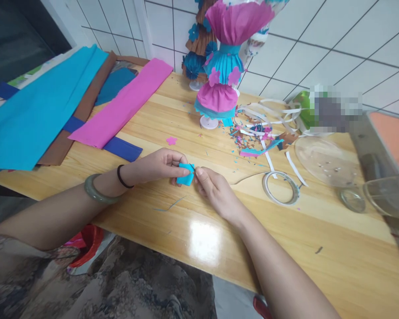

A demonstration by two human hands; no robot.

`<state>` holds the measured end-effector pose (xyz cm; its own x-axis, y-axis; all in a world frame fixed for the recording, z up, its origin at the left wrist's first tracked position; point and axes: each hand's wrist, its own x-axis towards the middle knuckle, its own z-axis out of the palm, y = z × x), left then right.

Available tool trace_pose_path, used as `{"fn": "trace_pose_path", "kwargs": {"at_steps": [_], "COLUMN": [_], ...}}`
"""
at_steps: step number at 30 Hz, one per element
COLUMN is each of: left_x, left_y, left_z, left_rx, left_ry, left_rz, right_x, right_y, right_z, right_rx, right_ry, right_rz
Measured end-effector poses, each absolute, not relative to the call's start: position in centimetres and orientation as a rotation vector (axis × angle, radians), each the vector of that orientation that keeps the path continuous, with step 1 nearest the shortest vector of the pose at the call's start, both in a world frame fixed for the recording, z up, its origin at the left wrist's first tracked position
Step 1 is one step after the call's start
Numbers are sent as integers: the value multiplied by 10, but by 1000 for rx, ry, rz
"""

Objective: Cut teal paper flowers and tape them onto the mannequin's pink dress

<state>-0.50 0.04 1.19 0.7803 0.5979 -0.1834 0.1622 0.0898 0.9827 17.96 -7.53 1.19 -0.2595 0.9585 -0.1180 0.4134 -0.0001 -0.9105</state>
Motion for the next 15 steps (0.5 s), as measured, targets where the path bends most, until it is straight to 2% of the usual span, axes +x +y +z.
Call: {"fn": "trace_pose_path", "kwargs": {"at_steps": [15], "left_x": [-5], "left_y": [1], "left_z": [9], "left_rx": [1486], "left_ry": [666], "left_rz": [338], "right_x": [180], "right_y": [-76], "right_z": [12], "right_rx": [-1428], "right_ry": [-1705], "right_rz": [1245]}}
